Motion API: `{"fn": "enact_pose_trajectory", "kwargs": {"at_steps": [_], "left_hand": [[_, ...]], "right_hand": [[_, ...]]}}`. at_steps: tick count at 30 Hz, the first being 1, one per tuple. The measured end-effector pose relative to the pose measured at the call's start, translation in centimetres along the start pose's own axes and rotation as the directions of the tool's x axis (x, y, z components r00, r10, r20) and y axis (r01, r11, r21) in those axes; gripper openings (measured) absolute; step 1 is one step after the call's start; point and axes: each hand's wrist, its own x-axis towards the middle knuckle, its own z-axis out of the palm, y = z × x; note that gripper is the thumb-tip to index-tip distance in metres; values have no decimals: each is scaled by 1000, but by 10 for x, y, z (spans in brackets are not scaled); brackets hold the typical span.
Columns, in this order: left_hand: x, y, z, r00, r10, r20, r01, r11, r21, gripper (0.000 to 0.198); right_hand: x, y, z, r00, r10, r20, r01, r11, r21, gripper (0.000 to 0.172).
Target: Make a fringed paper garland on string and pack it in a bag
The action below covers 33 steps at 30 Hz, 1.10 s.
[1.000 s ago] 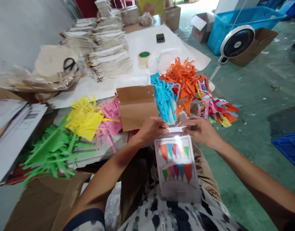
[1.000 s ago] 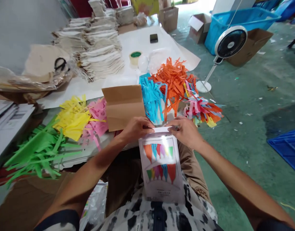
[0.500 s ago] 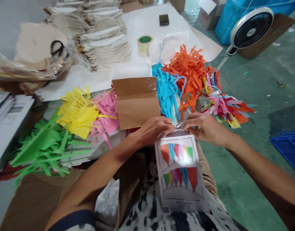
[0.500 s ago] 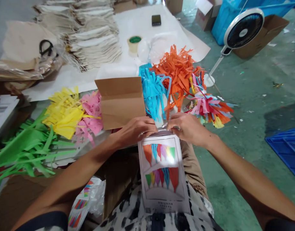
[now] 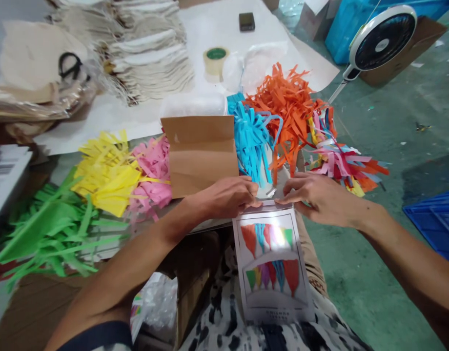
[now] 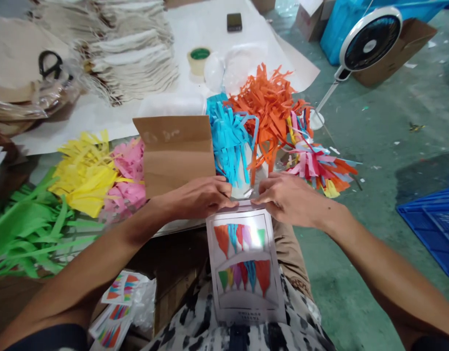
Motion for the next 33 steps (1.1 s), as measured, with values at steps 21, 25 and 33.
{"fn": "enact_pose_trajectory", "kwargs": {"at_steps": [21,25,33], "left_hand": [[-36,-2,-6,993,-109,-38,89,936,-341,31],[-34,0,-4,994,-93,-58,75,964,-257,29],[-37,6,-7,998,-40,-40,37,996,-85,36]], "right_hand": [[-7,-16,9,999,-7,-33,-1,974,-226,29],[-8,-15,10,999,-12,-46,0,972,-237,32],[-14,-11,12,997,-35,-62,19,971,-239,38]]}}
